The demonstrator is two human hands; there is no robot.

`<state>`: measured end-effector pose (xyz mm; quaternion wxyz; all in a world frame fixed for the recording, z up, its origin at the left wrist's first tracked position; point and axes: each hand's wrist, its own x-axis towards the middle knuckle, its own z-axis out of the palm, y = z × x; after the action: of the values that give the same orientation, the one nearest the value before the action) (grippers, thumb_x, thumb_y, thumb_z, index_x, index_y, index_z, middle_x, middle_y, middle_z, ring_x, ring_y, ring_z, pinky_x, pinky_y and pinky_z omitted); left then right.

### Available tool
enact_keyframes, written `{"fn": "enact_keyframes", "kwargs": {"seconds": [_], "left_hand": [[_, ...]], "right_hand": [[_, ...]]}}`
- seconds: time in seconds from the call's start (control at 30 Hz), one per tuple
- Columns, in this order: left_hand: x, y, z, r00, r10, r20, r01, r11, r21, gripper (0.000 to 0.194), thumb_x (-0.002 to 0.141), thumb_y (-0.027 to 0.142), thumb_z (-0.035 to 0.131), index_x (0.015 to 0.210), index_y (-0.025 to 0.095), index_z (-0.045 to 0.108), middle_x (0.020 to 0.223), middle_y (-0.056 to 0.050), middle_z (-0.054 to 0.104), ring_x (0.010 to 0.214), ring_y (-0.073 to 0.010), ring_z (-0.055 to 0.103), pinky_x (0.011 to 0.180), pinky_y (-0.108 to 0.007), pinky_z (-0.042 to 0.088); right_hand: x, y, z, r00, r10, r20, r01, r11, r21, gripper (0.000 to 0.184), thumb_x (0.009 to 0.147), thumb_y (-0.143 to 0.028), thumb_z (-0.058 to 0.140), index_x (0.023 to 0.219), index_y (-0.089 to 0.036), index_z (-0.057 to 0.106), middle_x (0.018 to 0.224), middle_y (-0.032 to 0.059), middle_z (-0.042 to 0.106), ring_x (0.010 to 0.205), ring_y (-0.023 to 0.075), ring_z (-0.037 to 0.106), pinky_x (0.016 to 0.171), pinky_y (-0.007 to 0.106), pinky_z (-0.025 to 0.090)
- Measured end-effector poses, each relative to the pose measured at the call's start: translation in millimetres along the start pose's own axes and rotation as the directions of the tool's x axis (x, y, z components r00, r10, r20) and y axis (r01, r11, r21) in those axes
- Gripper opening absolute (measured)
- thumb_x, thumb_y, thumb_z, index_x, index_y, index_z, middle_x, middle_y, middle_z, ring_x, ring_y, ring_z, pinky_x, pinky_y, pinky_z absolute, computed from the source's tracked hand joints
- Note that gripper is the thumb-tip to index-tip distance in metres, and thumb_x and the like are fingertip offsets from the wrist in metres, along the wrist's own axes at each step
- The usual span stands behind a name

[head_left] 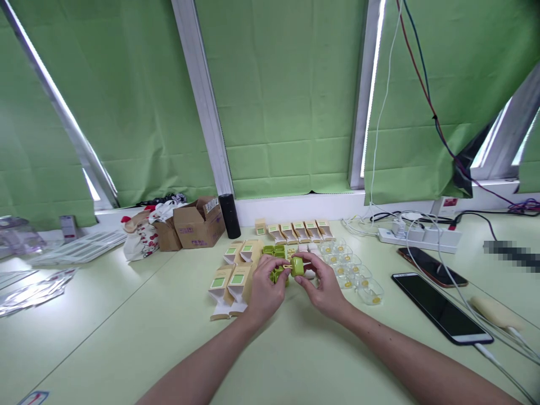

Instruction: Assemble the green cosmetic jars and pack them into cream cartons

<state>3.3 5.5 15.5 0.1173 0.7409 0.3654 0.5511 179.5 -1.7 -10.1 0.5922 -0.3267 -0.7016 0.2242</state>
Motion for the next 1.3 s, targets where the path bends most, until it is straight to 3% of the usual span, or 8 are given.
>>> {"fn": "enact_keyframes", "kwargs": {"seconds": [1.3], "left_hand": [[-2.3,-9.4,4.3,0.995,-0.088,0.043,0.092,0.992,-0.083,0.009,0.089,0.021,0.067,0.084,0.021,0.074,0.081,-0.003,0.068,0.077,-0.0182,0.065,0.071,-0.03,0.052]], "right_hand": [[-6.5,9.7,2.7,0.999,0.039,-0.003,-0.039,0.999,-0.02,0.043,0.088,-0.022,0.067,0.131,-0.027,0.063,0.115,0.0077,0.074,0.091,0.0236,0.071,0.084,0.042,0.061]]}}
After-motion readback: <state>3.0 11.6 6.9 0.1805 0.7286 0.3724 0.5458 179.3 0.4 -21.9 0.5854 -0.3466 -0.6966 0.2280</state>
